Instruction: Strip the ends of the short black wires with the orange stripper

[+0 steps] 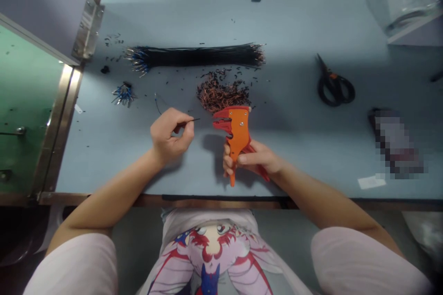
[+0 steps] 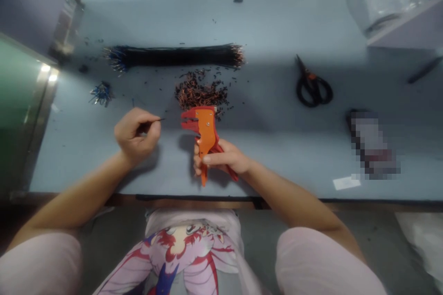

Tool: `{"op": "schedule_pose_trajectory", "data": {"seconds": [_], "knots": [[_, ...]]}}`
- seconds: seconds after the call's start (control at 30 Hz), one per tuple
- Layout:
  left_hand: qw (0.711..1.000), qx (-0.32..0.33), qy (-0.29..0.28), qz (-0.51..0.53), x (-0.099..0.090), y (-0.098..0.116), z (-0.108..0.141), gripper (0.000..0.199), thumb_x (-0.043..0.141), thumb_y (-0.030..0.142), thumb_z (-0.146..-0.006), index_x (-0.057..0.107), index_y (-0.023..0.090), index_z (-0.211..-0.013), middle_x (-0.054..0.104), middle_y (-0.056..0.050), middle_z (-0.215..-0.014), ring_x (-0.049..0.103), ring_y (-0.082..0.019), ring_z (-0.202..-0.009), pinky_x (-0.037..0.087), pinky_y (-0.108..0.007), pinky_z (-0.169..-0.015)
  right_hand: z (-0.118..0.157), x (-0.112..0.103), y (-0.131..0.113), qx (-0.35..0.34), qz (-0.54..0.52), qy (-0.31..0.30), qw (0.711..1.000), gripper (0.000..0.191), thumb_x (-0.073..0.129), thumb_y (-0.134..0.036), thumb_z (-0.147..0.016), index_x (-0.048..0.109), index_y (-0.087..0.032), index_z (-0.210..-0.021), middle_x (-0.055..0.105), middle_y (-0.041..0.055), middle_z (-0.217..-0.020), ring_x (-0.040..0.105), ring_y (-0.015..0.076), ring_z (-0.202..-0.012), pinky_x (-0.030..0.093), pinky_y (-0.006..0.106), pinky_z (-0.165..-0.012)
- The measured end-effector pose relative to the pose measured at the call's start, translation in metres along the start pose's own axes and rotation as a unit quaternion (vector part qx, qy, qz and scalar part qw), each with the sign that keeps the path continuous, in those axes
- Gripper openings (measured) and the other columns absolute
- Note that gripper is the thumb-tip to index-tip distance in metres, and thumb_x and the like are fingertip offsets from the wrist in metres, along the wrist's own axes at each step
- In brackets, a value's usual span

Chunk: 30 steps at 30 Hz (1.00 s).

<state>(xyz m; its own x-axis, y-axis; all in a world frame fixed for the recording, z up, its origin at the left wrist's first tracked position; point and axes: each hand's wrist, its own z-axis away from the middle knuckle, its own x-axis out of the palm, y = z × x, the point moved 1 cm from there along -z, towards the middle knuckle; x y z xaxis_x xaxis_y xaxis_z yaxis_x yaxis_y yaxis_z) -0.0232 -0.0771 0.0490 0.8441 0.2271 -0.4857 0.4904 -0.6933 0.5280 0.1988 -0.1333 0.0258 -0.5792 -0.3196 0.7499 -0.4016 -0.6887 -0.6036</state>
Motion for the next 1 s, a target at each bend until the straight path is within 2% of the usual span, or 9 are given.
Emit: {"op": "schedule_pose_trajectory", "data": {"seconds": [0.2,0.4,0.6,0.73,0.83,1.0], "knots": [[1.0,0.001,-0.016,-0.002,0.001,0.0,0.0,0.012,0.054,0.013,-0.083,0.057,0.024,-0.082,0.055,0.0,-0.065,0.044,-0.011,-0.056,0.041,-0.028,-0.052,-0.001,0.001,-0.002,-0.002,0.007,-0.002,1.0,0.033,0.076,-0.025,-0.074,0.057,-0.013,-0.099,0.066,0.003,-0.08,0.067,0.0188,-0.073,0.056,0.037,-0.069],[0.998,0.06,-0.002,0.002,0.003,-0.005,0.001,0.015,0.06,0.008,-0.075,0.059,0.02,-0.083,0.057,0.0,-0.069,0.053,-0.012,-0.064,0.045,-0.025,-0.059,-0.002,0.002,-0.001,-0.017,0.037,-0.041,0.998,0.032,0.075,-0.022,-0.075,0.056,-0.012,-0.099,0.065,0.0027,-0.082,0.067,0.0175,-0.075,0.057,0.036,-0.071],[0.994,0.107,-0.016,-0.014,-0.001,-0.004,0.003,0.02,0.06,0.01,-0.076,0.06,0.021,-0.093,0.061,-0.001,-0.077,0.058,-0.013,-0.069,0.047,-0.025,-0.062,-0.002,-0.001,0.0,-0.007,0.065,-0.058,0.996,0.035,0.077,-0.02,-0.074,0.056,-0.012,-0.1,0.067,0.0066,-0.09,0.068,0.018,-0.082,0.057,0.032,-0.069],[0.99,0.135,-0.011,-0.025,-0.003,-0.003,0.003,0.019,0.06,0.011,-0.077,0.059,0.021,-0.093,0.062,-0.001,-0.076,0.058,-0.012,-0.066,0.047,-0.025,-0.062,-0.001,-0.003,0.0,0.01,0.005,-0.061,0.998,0.038,0.078,-0.023,-0.07,0.056,-0.013,-0.099,0.069,0.0081,-0.095,0.07,0.0215,-0.084,0.057,0.041,-0.077],[0.991,0.132,-0.012,-0.022,-0.003,-0.003,0.003,0.019,0.06,0.011,-0.078,0.058,0.021,-0.094,0.062,-0.001,-0.076,0.058,-0.012,-0.066,0.048,-0.024,-0.061,0.001,-0.004,-0.004,0.017,-0.066,-0.064,0.996,0.04,0.075,-0.03,-0.071,0.054,-0.014,-0.101,0.068,0.0057,-0.086,0.069,0.0223,-0.078,0.056,0.047,-0.078],[0.994,0.113,0.016,0.0,-0.003,-0.007,0.005,0.023,0.058,0.01,-0.08,0.058,0.022,-0.1,0.062,0.0,-0.075,0.059,-0.011,-0.067,0.049,-0.022,-0.062,0.004,-0.007,-0.011,0.005,-0.108,-0.074,0.991,0.039,0.063,-0.04,-0.079,0.052,-0.014,-0.106,0.067,0.0054,-0.079,0.068,0.0212,-0.07,0.057,0.044,-0.07]]}}
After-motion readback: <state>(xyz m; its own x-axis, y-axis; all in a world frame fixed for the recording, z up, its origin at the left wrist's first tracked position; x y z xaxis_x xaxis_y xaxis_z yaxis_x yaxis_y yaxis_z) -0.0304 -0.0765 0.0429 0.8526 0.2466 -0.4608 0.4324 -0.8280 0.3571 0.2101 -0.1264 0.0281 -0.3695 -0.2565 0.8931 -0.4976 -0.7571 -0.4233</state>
